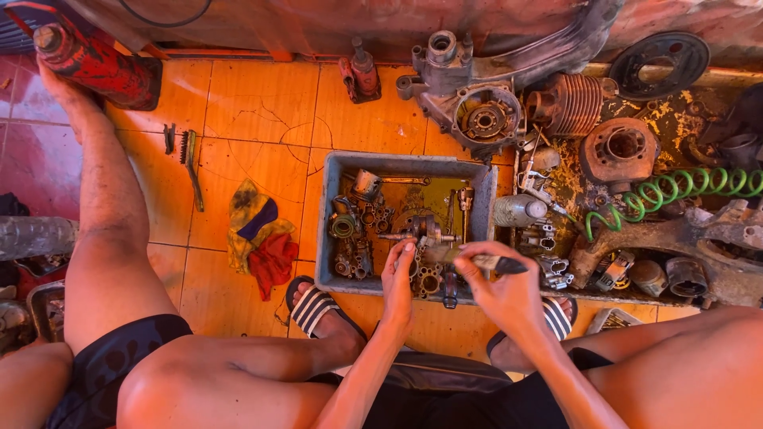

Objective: The person sits on the floor and cleans various disassembled engine parts using a small brush and a liquid solvent in a plastic tray. They scrub the interior and exterior of a metal cylinder block and other components, occasionally dipping them into the solvent.

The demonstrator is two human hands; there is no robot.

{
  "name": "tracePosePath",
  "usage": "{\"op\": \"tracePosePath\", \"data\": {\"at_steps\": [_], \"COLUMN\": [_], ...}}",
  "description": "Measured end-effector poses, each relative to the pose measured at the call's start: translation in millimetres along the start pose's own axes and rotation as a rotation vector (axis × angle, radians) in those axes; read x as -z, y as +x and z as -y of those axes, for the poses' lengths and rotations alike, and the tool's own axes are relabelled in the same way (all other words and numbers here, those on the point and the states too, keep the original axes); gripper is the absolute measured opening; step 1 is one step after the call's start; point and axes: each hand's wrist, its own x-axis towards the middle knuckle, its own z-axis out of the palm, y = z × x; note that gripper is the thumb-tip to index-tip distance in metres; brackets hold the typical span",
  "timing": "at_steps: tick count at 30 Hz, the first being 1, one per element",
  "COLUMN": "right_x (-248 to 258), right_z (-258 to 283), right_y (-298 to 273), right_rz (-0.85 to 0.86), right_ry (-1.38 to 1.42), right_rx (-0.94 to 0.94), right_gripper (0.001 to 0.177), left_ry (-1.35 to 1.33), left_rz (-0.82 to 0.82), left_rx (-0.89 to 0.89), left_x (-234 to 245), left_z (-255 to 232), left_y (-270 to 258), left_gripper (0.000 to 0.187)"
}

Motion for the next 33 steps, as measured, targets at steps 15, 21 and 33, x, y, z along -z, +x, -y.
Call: {"op": "tracePosePath", "data": {"at_steps": [15, 21, 33], "right_x": [14.8, 4.7, -16.8], "right_z": [34.7, 29.2, 5.6], "right_y": [13.2, 14.9, -16.9], "right_rz": [0.142, 0.133, 0.197], "right_ry": [0.028, 0.011, -0.148], "right_rx": [-0.083, -0.006, 0.321], "right_gripper": [0.012, 0.006, 0.029], "left_ry": [-0.059, -0.069, -0.292], "left_rz": [-0.065, -0.044, -0.122], "left_rx": [0.0, 0.041, 0.194], "left_x": [2.7, 3.0, 15.5], "left_z": [21.4, 23.0, 69.0], "left_y": [8.5, 11.8, 47.3], "left_gripper": [0.041, 0.044, 0.104]}}
